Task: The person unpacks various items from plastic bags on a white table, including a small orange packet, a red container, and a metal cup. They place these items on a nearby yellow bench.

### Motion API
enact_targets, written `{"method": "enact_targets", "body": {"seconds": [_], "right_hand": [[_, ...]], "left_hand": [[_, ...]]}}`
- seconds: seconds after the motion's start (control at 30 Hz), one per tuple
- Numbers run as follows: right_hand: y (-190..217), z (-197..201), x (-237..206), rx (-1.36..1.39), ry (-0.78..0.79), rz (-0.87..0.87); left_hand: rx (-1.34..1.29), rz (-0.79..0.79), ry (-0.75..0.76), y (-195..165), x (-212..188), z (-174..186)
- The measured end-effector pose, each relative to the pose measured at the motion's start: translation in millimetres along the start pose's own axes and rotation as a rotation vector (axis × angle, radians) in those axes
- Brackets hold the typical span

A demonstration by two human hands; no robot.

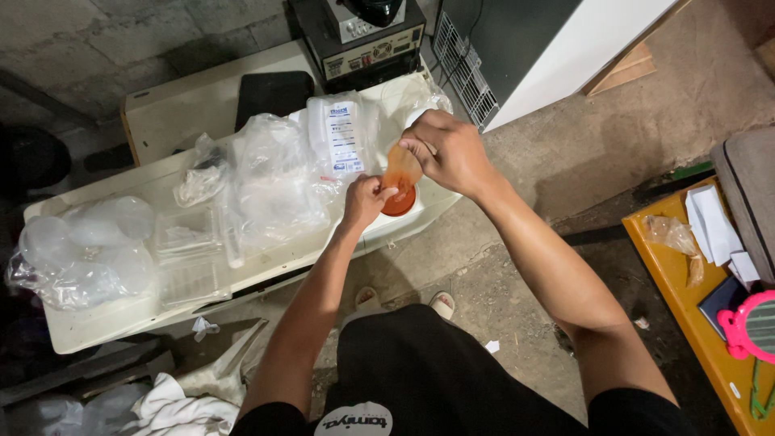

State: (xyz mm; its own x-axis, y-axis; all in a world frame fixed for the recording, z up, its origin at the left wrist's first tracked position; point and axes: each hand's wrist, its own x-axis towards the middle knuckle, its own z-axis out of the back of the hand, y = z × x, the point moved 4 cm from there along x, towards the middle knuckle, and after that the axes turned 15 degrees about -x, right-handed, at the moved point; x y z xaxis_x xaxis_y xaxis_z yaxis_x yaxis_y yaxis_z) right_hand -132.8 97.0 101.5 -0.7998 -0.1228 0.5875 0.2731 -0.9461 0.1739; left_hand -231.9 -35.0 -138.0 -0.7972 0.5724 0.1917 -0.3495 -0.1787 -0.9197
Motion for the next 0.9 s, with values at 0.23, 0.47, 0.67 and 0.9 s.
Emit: {"method": "enact_targets", "body": {"seconds": [0.23, 0.47, 0.67, 0.9], "right_hand": [[2.8, -1.1, -2.6, -0.004, -0.002, 0.000], [4.5, 0.9, -2.1, 0.004, -0.033, 0.025], [2.6, 2.2, -0.5, -0.009, -0.015, 0.013], [4.2, 2.0, 0.6, -0.007, -0.011, 0.027]], "left_hand": [[0.067, -0.115, -0.058, -7.3, -2.2, -0.2], [0.036, -0.097, -0.088, -2.6, -4.4, -3.3], [0.063, -0.051, -0.094, -0.9, -3.4, -4.9], [0.021, -0.137, -0.141, -4.1, -6.5, -4.7]]}}
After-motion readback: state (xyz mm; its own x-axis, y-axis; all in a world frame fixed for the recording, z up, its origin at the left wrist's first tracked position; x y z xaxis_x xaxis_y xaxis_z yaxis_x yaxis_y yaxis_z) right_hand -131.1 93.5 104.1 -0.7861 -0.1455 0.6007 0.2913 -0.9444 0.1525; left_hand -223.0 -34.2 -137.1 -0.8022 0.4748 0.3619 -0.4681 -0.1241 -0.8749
